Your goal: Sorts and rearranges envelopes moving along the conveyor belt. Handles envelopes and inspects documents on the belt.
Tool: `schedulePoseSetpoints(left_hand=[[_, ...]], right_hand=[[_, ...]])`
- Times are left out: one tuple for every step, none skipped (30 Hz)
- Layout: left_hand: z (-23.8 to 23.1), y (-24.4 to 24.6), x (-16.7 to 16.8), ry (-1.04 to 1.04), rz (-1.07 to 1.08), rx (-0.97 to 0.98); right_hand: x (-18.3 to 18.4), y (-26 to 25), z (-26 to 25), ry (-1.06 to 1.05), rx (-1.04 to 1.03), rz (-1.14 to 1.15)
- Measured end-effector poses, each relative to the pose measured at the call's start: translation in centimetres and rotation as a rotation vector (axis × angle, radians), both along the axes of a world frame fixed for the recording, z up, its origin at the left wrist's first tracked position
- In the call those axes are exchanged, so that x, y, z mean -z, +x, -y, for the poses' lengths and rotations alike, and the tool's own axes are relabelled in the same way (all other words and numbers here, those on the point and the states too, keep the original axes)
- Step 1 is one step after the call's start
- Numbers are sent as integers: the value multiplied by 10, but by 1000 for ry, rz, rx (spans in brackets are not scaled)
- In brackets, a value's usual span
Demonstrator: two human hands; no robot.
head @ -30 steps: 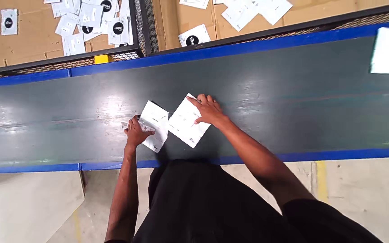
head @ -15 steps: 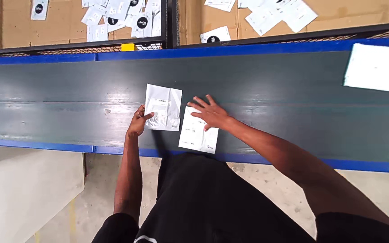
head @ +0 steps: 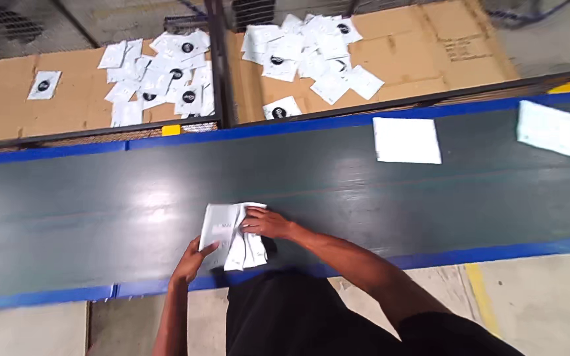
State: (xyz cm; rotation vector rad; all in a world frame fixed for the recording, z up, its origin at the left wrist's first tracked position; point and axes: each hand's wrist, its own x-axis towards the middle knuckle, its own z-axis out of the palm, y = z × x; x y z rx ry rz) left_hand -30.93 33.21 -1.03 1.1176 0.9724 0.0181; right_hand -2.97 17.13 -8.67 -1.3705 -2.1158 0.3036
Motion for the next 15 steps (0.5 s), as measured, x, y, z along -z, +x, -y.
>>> schedulePoseSetpoints(left_hand=[[3,-8,1,-68,37,-80],[3,-12,3,-129,85,-162],[-2,-16,8,-201,156,-233],[-8,-20,11,-282,226,-268],[-13,-22,13,-333,277,-255],[-15,-17,13,-354,305,-236],[-15,-8,14,-352,336,-210],[-19,1,16,-343,374,-165],[-25,10,22,-343,417,-111],[-26,17,26,-324,393,-83],[-23,27,27,-298,314,-92],[-20,43,26,-248,211,-91],[-16,64,21,-183,109,-57],[-10,81,17,-147,42,-16],[-6,90,15,-112,2,12]], right_hand=[[-10,-3,-3,29,72,-37],[-22,-2,-6,53,152,-72],[-34,0,-10,72,214,-111],[-47,2,-16,83,231,-152],[-59,0,-24,94,208,-199],[-71,-4,-32,105,164,-253],[-82,-10,-41,102,117,-299],[-89,-14,-54,101,63,-367],[-91,-13,-67,95,31,-428],[-86,-12,-78,88,41,-471],[-74,-9,-86,99,87,-484],[-59,-3,-91,109,158,-481],[-44,3,-93,84,237,-495],[-30,7,-86,29,321,-526],[-22,7,-75,-9,400,-586]])
